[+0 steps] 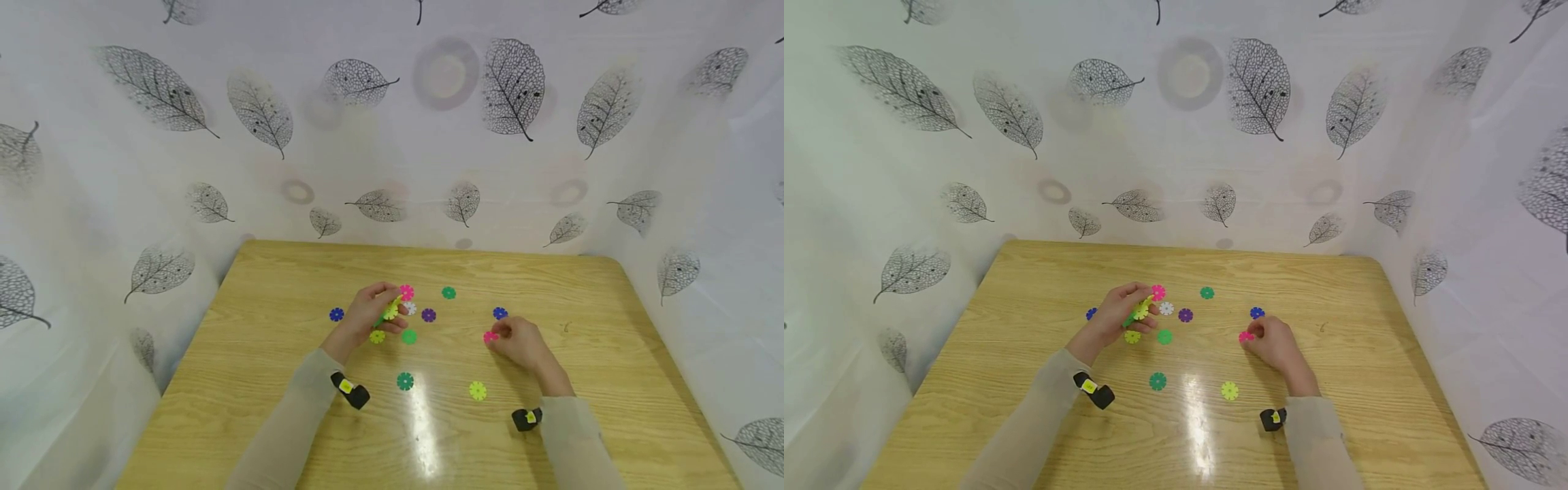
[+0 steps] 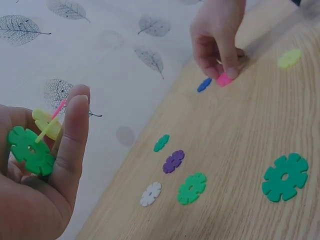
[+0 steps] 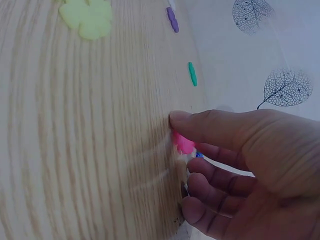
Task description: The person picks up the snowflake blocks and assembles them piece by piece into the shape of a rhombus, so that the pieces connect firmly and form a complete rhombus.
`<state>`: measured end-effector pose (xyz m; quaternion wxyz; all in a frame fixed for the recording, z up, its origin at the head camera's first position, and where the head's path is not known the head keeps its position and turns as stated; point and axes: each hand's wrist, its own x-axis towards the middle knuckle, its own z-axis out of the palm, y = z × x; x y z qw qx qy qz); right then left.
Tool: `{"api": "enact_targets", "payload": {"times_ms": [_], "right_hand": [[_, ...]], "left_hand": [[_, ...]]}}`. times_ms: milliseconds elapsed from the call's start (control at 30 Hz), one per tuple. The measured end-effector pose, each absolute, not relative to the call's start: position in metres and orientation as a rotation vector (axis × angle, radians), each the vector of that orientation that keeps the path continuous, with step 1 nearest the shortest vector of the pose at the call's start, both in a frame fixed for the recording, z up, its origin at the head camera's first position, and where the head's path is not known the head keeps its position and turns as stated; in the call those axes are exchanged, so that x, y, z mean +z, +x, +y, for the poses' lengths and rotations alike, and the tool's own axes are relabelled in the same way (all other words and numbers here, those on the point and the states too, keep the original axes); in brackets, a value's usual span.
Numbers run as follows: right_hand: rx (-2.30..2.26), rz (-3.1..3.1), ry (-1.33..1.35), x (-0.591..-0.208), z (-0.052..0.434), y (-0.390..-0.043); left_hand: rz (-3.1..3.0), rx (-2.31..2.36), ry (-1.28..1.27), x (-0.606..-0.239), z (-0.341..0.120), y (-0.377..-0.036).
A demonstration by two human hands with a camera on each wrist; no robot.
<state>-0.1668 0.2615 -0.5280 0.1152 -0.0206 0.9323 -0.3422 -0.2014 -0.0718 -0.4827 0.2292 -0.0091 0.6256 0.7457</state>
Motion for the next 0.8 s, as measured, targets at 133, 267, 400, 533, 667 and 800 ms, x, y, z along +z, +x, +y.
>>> {"api": "enact_targets", "payload": {"times_ms": [133,267,400,533,667,800], "right_hand": [[-1.06,2.724,-0.086,-0.529,0.261,-0.168],[-1.143,2.708,-0.124,-0.527,0.256,-0.171],[-1.238,2.696,-0.172,-0.52,0.247,-0.175],[-1.394,2.654,-0.267,-0.509,0.235,-0.181],[-1.554,2.575,-0.317,-0.498,0.222,-0.185],[-1.595,2.575,-0.322,-0.488,0.211,-0.187]], "left_hand": [[1.708,2.053,-0.021,-0.482,-0.072,-0.201],[1.716,2.041,-0.025,-0.483,-0.071,-0.202],[1.728,2.03,-0.032,-0.483,-0.071,-0.201],[1.71,2.03,-0.032,-0.481,-0.07,-0.199],[1.713,2.024,-0.016,-0.481,-0.068,-0.199],[1.725,2.011,-0.018,-0.482,-0.068,-0.199]]}}
